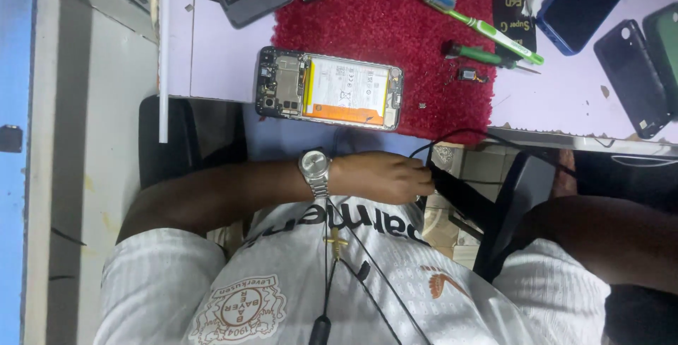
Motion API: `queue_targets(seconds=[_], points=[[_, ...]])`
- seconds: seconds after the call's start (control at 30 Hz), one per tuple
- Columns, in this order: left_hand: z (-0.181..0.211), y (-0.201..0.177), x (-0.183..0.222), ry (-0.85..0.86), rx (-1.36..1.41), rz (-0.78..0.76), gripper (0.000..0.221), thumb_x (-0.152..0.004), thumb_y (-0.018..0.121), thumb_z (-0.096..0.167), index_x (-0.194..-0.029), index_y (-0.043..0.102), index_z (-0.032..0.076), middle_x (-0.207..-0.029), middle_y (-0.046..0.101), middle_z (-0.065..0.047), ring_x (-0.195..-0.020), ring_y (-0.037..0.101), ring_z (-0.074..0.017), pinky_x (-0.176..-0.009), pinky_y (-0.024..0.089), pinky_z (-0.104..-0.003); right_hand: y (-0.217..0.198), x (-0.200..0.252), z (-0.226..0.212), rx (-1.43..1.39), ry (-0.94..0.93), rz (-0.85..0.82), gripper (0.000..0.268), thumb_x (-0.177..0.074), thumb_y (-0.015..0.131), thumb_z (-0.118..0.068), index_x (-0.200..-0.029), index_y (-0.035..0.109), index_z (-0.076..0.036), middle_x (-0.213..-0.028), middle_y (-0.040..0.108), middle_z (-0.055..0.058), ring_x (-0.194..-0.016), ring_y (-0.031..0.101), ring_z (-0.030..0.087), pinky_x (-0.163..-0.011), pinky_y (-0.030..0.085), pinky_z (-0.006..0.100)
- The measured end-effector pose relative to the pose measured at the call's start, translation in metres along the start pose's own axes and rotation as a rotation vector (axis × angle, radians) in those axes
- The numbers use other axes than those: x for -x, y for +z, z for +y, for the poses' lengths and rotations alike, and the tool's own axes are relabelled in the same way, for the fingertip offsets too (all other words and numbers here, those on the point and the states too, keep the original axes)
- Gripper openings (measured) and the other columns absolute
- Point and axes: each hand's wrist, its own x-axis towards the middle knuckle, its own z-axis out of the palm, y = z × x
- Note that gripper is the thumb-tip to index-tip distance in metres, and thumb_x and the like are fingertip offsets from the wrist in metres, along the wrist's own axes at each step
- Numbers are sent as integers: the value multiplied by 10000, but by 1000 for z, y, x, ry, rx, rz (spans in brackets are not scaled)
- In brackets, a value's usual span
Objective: Repairing a mobile phone by disassembling components, cleaning parts, and testing the screen
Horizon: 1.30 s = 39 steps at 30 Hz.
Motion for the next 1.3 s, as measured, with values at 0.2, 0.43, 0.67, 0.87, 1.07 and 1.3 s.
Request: queue_targets(seconds=[0.2, 0.43, 0.67, 0.87, 1.07, 1.3], points=[[2, -36, -36, 95, 176, 50, 374, -1126, 344, 15, -1005, 698, 24, -1131, 639, -119, -1149, 621, -296, -1154, 503, -484, 33, 11, -37, 433, -32, 156, 403, -1090, 715, -350, -1292, 691, -2, -1037, 621, 234, -779, 610, 387, -666, 519, 486], [-7, -59, -28, 273, 134, -62, 310, -1148, 334, 138, -1167, 622, 23, -1203, 613, -98, -1191, 608, -302, -1084, 530, -485, 74, 19, -53, 911, -17, 290, 708, -1070, 561, -658, -1413, 680, -50, -1197, 639, 192, -843, 595, 329, -727, 513, 451], [-10, -87, -48, 302, 86, -107, 347, -1131, 369, 198, -1201, 686, 76, -1177, 685, -32, -1116, 686, -194, -954, 541, -315, 75, 25, -48, 1086, -167, 254, 296, -1186, 578, -270, -1302, 741, -52, -1268, 711, 131, -786, 545, 220, -591, 353, 353], [-20, -99, -55, 328, 104, -182, 374, -1122, 407, 285, -1170, 728, 97, -1206, 665, -44, -1153, 663, -224, -1003, 523, -359, 55, 20, -62, 1134, -238, 388, 96, -1096, 780, -120, -1175, 783, -64, -1057, 696, 20, -697, 462, 123, -557, 357, 271], [-51, -153, -67, 418, -391, -37, 232, -1226, 666, 303, -1279, 708, 81, -1245, 613, -40, -1165, 616, -220, -1029, 490, -409, 5, 17, -71, 1234, -367, 397, 138, -1139, 686, -165, -1216, 770, -87, -1109, 721, -18, -758, 499, 104, -615, 349, 269], [-80, -180, -116, -571, -469, -365, 397, -1197, 433, 303, -1414, 591, 11, -1405, 779, -213, -1362, 744, -428, -1242, 399, -538, -35, 9, -103, 1091, -335, 499, 257, -1175, 537, -118, -1001, 726, -114, -1101, 715, 69, -728, 497, 187, -580, 367, 320]])
